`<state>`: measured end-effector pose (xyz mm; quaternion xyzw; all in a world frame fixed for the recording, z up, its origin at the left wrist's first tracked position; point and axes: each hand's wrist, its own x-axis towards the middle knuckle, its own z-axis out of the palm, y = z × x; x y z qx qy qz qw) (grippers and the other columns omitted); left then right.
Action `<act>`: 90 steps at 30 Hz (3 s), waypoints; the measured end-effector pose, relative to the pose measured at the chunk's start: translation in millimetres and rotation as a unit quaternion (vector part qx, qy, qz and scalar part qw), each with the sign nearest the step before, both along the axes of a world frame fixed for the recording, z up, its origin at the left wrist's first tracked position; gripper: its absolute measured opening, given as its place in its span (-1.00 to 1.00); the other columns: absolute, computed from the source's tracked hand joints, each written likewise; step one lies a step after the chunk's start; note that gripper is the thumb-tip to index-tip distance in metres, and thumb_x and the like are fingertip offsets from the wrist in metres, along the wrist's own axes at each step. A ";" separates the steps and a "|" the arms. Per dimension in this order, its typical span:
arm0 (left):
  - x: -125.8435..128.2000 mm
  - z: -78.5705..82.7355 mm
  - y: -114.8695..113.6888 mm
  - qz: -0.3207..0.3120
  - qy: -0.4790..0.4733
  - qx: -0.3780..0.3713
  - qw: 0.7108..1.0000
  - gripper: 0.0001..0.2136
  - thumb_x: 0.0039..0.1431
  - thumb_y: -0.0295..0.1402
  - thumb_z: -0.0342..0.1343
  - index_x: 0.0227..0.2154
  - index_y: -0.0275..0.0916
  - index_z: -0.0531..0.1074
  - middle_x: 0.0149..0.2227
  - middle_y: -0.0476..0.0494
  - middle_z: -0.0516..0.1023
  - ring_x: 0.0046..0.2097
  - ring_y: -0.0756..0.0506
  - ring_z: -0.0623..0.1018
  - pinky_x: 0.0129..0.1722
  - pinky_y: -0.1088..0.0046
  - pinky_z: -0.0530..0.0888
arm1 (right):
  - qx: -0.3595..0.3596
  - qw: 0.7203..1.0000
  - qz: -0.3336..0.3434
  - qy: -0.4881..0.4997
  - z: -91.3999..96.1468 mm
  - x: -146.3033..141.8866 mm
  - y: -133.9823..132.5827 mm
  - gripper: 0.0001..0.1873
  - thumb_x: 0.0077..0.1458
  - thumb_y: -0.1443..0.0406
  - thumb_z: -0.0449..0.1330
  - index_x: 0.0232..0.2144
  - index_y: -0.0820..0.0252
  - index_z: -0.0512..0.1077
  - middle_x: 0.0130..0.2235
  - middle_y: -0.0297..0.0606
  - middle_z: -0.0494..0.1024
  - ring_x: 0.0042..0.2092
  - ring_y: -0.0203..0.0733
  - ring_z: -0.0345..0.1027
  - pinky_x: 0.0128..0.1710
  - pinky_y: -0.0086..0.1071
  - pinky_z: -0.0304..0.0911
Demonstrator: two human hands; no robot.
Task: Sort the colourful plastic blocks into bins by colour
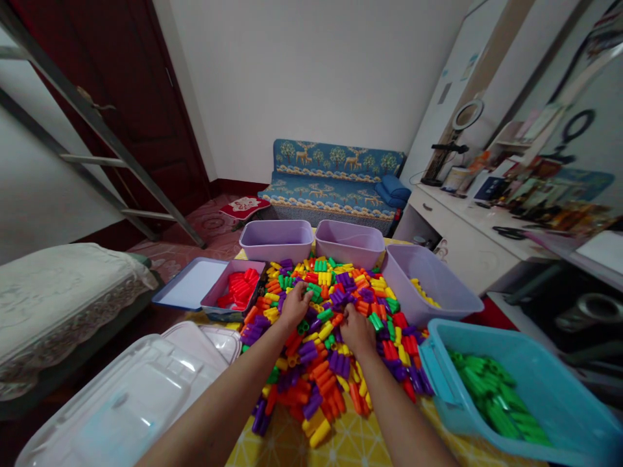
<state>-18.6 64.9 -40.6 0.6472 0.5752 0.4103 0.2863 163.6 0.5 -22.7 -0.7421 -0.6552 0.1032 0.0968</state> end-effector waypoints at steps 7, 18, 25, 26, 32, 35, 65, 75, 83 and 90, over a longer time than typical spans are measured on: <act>-5.2 20.5 -25.5 -0.038 0.041 0.058 0.997 -0.81 0.15 -0.34 0.13 -0.18 -0.17 0.50 -0.15 -0.08 0.61 -0.09 -0.12 0.56 -0.06 0.38 0.45 | 0.010 1.000 0.001 0.005 -1.0 0.9 -0.1 -0.86 0.19 0.24 0.00 -0.24 0.10 0.32 -0.32 -0.26 0.58 -0.26 -0.18 0.47 -0.41 -0.38 0.00; -25.4 39.5 -67.5 0.096 0.359 0.060 0.926 -0.73 0.23 -0.31 -0.03 -0.09 -0.24 0.47 -0.12 -0.24 0.52 -0.02 -0.25 0.44 -0.05 0.20 0.36 | 0.012 1.000 0.000 0.019 -0.3 0.7 0.3 -0.86 0.18 0.25 -0.01 -0.24 0.09 0.32 -0.33 -0.26 0.58 -0.26 -0.17 0.47 -0.40 -0.39 0.01; -29.6 37.0 -58.9 -0.019 0.376 -0.022 0.926 -0.60 0.14 -0.46 -0.08 0.02 -0.09 0.43 -0.01 -0.13 0.54 0.03 -0.21 0.46 0.01 0.19 0.35 | -0.008 1.000 -0.006 0.008 3.2 -0.6 -0.2 -0.84 0.19 0.23 -0.02 -0.22 0.09 0.32 -0.31 -0.24 0.58 -0.26 -0.16 0.46 -0.39 -0.38 0.03; -28.8 37.4 -54.6 -0.035 0.362 -0.037 0.931 -0.56 0.14 -0.47 -0.09 0.07 -0.06 0.40 0.04 -0.11 0.52 0.06 -0.20 0.46 0.04 0.18 0.33 | -0.005 1.000 -0.005 0.007 2.7 -0.6 -0.2 -0.83 0.20 0.23 -0.02 -0.22 0.09 0.32 -0.31 -0.24 0.58 -0.26 -0.16 0.46 -0.39 -0.38 0.03; -24.6 39.2 -25.0 -0.082 0.168 -0.134 0.973 -0.44 0.05 -0.44 0.07 0.18 -0.17 0.27 0.22 -0.17 0.34 0.20 -0.20 0.36 0.19 0.29 0.24 | -0.007 1.000 -0.003 0.002 1.7 -0.2 -0.1 -0.86 0.19 0.25 -0.02 -0.23 0.09 0.31 -0.33 -0.26 0.57 -0.28 -0.17 0.46 -0.41 -0.39 0.01; -23.1 33.6 -11.1 -0.068 0.099 -0.157 0.980 -0.46 0.04 -0.38 0.11 0.14 -0.21 0.31 0.15 -0.21 0.42 0.14 -0.23 0.42 0.15 0.27 0.29 | 0.002 1.000 0.002 -0.003 2.3 -0.6 -0.3 -0.85 0.19 0.27 -0.04 -0.23 0.11 0.31 -0.34 -0.25 0.57 -0.27 -0.16 0.47 -0.41 -0.38 0.02; -19.7 8.9 -23.8 -0.182 0.405 -0.101 0.890 -0.61 0.28 -0.24 -0.11 0.13 -0.13 0.34 0.30 -0.19 0.19 0.32 -0.24 0.15 0.26 0.11 0.13 | -0.013 1.000 0.004 -0.007 1.9 0.7 -0.5 -0.78 0.22 0.25 -0.03 -0.13 0.12 0.33 -0.26 -0.21 0.58 -0.22 -0.14 0.48 -0.38 -0.40 0.06; -12.8 6.8 -25.8 -0.177 0.446 -0.133 0.867 -0.51 0.27 -0.12 -0.14 0.19 -0.21 0.28 0.37 -0.26 -0.01 0.35 -0.29 0.07 0.27 0.02 0.05 | 0.189 0.952 -0.055 0.235 0.7 8.7 2.3 -0.82 0.12 0.25 0.04 -0.31 0.17 0.41 -0.39 -0.28 0.53 -0.32 -0.19 0.42 -0.30 -0.42 0.22; -15.3 9.3 -27.2 -0.179 0.443 -0.111 0.872 -0.52 0.25 -0.14 -0.11 0.16 -0.22 0.32 0.36 -0.26 0.04 0.30 -0.32 0.19 0.23 0.03 0.13 | 0.154 0.976 0.116 0.098 40.7 -36.2 35.4 -0.52 0.06 0.51 -0.02 -0.04 0.08 0.45 0.05 -0.23 0.43 0.03 -0.21 0.32 -0.04 -0.44 0.20; -15.3 13.7 -27.5 -0.166 0.426 -0.103 0.883 -0.55 0.28 -0.15 -0.17 0.10 -0.18 0.39 0.32 -0.21 0.14 0.28 -0.27 0.24 0.22 0.10 0.20 | 0.031 0.987 0.143 -0.064 44.8 -44.4 54.0 -0.61 0.13 0.43 0.09 -0.03 -0.04 0.41 -0.05 -0.26 0.48 -0.06 -0.19 0.39 -0.19 -0.43 0.19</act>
